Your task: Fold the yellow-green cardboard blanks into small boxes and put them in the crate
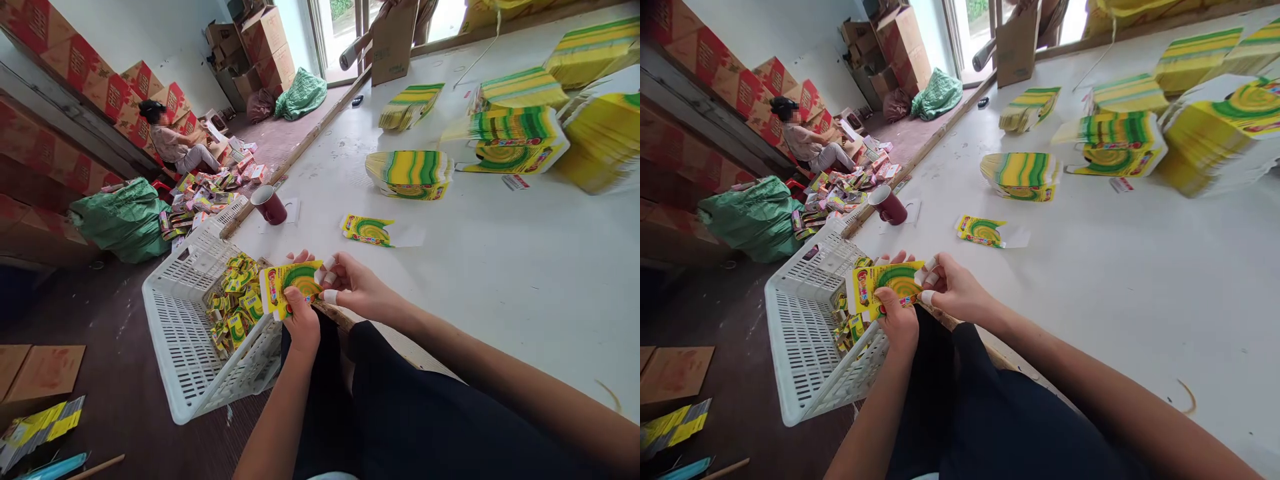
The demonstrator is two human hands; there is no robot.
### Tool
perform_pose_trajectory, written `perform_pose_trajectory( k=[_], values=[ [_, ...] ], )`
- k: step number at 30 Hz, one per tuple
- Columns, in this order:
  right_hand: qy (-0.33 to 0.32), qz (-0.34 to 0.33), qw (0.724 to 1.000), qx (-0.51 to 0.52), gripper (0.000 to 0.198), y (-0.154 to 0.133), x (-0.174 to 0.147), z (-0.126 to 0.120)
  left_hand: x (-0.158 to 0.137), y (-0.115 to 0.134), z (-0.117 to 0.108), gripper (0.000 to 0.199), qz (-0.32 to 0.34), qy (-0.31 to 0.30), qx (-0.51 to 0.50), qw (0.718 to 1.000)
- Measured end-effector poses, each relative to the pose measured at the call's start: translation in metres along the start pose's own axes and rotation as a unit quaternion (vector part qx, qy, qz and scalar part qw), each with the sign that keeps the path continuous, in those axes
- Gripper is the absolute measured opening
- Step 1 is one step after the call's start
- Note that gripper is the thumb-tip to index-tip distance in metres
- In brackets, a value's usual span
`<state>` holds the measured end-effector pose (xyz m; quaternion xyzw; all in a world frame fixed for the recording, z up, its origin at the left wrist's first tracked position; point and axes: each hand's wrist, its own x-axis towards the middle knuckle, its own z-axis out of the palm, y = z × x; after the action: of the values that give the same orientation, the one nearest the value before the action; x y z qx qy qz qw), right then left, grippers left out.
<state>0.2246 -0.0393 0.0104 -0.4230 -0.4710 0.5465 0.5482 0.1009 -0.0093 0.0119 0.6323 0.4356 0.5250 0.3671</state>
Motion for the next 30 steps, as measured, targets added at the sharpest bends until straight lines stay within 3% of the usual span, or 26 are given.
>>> perform_pose_trajectory(
  k=[5,11,17,22,30],
  values=[
    [-0.003,0.011,1.0,-0.01,0.033,0.002,-0.001,0.003,-0.001,-0.005,-0.002,0.071,-0.005,-0.003,-0.011,1.0],
    [0.03,-0.026,0.995,-0.096,0.024,0.0,-0.002,0.005,-0.006,-0.004,-0.001,0.069,-0.006,0.0,-0.024,1.0],
    [0.034,-0.019,0.997,-0.066,0.029,-0.003,-0.005,0.006,-0.004,0.0,-0.002,0.07,0.003,-0.004,0.003,1.0],
    [0.018,-0.003,0.998,-0.059,0.031,-0.005,-0.004,0.005,-0.007,-0.009,0.0,0.067,-0.01,0.031,-0.084,0.996],
    [-0.026,-0.012,0.999,-0.043,0.049,-0.014,-0.008,0.006,-0.002,-0.007,0.001,0.058,-0.066,0.01,-0.284,0.956]
  ],
)
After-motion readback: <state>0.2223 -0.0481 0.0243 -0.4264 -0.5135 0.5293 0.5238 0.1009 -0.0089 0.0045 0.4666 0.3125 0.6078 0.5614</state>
